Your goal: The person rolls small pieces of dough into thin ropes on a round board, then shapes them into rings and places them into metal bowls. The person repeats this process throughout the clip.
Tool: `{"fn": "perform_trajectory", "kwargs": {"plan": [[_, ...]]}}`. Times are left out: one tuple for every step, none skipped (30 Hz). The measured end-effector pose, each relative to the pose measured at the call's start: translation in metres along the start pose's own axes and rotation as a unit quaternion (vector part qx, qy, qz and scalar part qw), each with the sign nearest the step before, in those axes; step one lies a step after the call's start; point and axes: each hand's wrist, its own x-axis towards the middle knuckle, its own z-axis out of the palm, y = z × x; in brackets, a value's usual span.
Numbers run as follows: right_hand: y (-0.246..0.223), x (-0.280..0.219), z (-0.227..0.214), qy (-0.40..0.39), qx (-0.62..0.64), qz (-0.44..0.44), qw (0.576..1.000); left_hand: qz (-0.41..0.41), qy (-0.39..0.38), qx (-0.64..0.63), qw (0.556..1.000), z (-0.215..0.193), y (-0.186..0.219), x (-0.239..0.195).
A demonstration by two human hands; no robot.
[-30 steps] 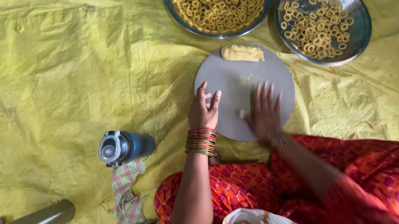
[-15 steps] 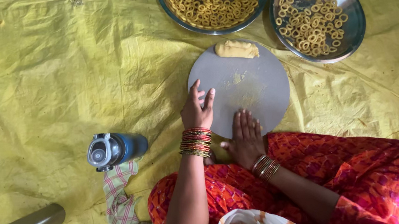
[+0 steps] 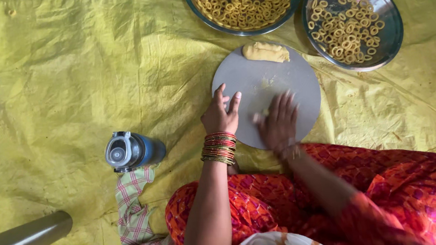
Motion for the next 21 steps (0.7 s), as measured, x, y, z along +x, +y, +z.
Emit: {"fn": "perform_trajectory", "kwargs": {"plan": [[-0.004, -0.034, 0.006, 0.04, 0.012, -0.056, 0.998, 0.007, 0.004, -0.002, 1.0, 0.002, 0.0, 0.001], [-0.007, -0.06, 0.008, 0.079, 0.026, -0.11, 0.99, 0.015, 0.007, -0.003, 1.0, 0.004, -0.001, 0.0], [-0.006, -0.071, 0.008, 0.004, 0.008, -0.121, 0.993, 0.013, 0.002, 0.006, 1.0, 0.006, -0.001, -0.001], [-0.003, -0.076, 0.006, -0.068, -0.009, -0.131, 0.989, 0.013, -0.002, 0.015, 1.0, 0.007, -0.002, 0.0], [0.0, -0.076, 0.001, -0.14, -0.026, -0.139, 0.98, 0.014, -0.006, 0.025, 1.0, 0.008, -0.003, 0.0], [0.004, -0.065, -0.004, -0.134, -0.056, -0.117, 0.982, 0.01, -0.01, 0.017, 1.0, 0.009, -0.004, 0.002], [0.008, -0.041, -0.01, -0.129, -0.086, -0.096, 0.983, 0.006, -0.013, 0.01, 1.0, 0.009, -0.006, 0.002], [0.013, -0.014, -0.015, -0.123, -0.116, -0.072, 0.983, 0.002, -0.018, 0.002, 1.0, 0.01, -0.007, 0.0], [0.021, 0.014, -0.023, -0.119, -0.094, -0.052, 0.987, -0.004, -0.022, 0.008, 1.0, 0.011, -0.008, -0.002], [0.03, 0.046, -0.033, -0.11, -0.069, -0.033, 0.991, -0.007, -0.021, 0.015, 1.0, 0.008, -0.009, 0.001], [0.034, 0.075, -0.042, -0.095, -0.036, 0.038, 0.994, -0.011, -0.02, 0.023, 0.999, 0.006, -0.009, 0.005], [0.038, 0.09, -0.046, -0.084, -0.004, 0.111, 0.99, -0.015, -0.02, 0.03, 0.999, 0.004, -0.011, 0.005], [0.042, 0.1, -0.047, -0.06, -0.005, 0.114, 0.992, -0.019, -0.019, 0.037, 0.999, 0.002, -0.012, 0.006], [0.044, 0.105, -0.046, -0.037, -0.006, 0.118, 0.992, -0.022, -0.02, 0.043, 0.999, 0.0, -0.013, 0.008], [0.044, 0.104, -0.045, -0.013, -0.007, 0.122, 0.992, -0.024, -0.008, 0.04, 0.999, -0.001, -0.014, 0.009], [0.044, 0.091, -0.039, -0.005, 0.001, 0.092, 0.996, -0.028, 0.001, 0.036, 0.999, -0.002, -0.015, 0.007], [0.038, 0.068, -0.029, 0.004, 0.009, 0.062, 0.998, -0.033, 0.011, 0.032, 0.999, -0.001, -0.015, 0.006], [0.031, 0.042, -0.019, 0.011, 0.016, 0.03, 0.999, -0.028, 0.014, 0.026, 0.999, 0.0, -0.014, 0.006], [0.023, 0.019, -0.01, -0.02, 0.034, 0.039, 0.998, -0.023, 0.017, 0.021, 0.999, 0.002, -0.013, 0.007], [0.017, -0.009, -0.004, -0.051, 0.053, 0.049, 0.996, -0.018, 0.021, 0.017, 0.999, 0.003, -0.013, 0.007], [0.016, -0.038, -0.001, -0.055, -0.01, -0.002, 0.998, -0.014, 0.014, 0.025, 1.0, 0.004, -0.012, 0.007]]}}
